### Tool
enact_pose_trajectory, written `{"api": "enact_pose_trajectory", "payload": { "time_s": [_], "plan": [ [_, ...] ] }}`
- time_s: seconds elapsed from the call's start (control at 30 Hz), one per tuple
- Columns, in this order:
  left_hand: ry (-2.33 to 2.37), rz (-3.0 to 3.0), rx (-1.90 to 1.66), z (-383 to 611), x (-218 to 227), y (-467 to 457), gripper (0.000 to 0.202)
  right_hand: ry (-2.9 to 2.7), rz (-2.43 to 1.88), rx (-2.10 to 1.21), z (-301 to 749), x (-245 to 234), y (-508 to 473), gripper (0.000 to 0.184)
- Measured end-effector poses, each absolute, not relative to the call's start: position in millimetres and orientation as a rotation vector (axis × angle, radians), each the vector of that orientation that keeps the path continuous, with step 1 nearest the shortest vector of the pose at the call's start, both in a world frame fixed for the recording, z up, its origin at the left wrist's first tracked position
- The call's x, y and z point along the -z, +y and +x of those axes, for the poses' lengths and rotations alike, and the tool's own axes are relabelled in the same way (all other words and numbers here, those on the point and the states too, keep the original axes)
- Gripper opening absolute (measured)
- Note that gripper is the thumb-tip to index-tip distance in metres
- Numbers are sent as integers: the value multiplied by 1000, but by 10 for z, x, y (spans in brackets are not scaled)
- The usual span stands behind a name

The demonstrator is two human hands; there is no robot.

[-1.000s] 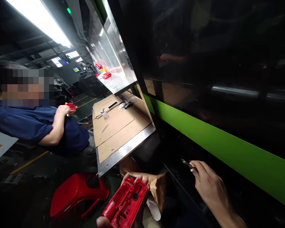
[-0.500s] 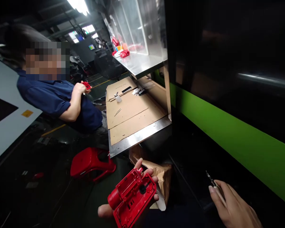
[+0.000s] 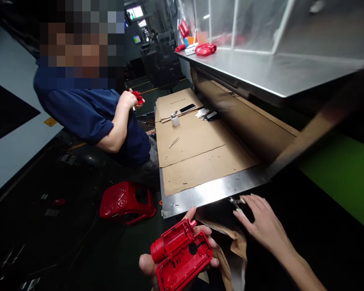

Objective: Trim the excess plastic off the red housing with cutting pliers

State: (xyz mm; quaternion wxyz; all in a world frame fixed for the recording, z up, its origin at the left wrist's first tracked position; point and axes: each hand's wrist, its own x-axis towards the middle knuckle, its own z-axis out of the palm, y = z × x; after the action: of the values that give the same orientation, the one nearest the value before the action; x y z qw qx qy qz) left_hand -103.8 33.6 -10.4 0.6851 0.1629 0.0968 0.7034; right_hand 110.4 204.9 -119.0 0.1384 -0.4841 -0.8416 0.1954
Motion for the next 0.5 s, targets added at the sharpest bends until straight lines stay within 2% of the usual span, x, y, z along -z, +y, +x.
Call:
{"api": "enact_pose_trajectory", "payload": {
  "time_s": [0.13,0.23,0.3,0.4,0.5],
  "plan": [
    [220,340,-1625,-1773,133,388,103,-2555,-1406,-467,127,1532,2795,62],
    [232,332,-1561,-2288,160,420,109,-2600,-1507,-445,-302,1856,3065,59],
    [225,355,-1528,-2561,211,465,117,-2596,-1588,-444,-439,2024,3073,64],
    [197,394,-1506,-2840,325,575,128,-2520,-1681,-377,-469,2131,2858,81],
    [115,432,-1417,-2996,399,693,120,-2415,-1728,-279,-320,2086,2372,80]
  ]
}}
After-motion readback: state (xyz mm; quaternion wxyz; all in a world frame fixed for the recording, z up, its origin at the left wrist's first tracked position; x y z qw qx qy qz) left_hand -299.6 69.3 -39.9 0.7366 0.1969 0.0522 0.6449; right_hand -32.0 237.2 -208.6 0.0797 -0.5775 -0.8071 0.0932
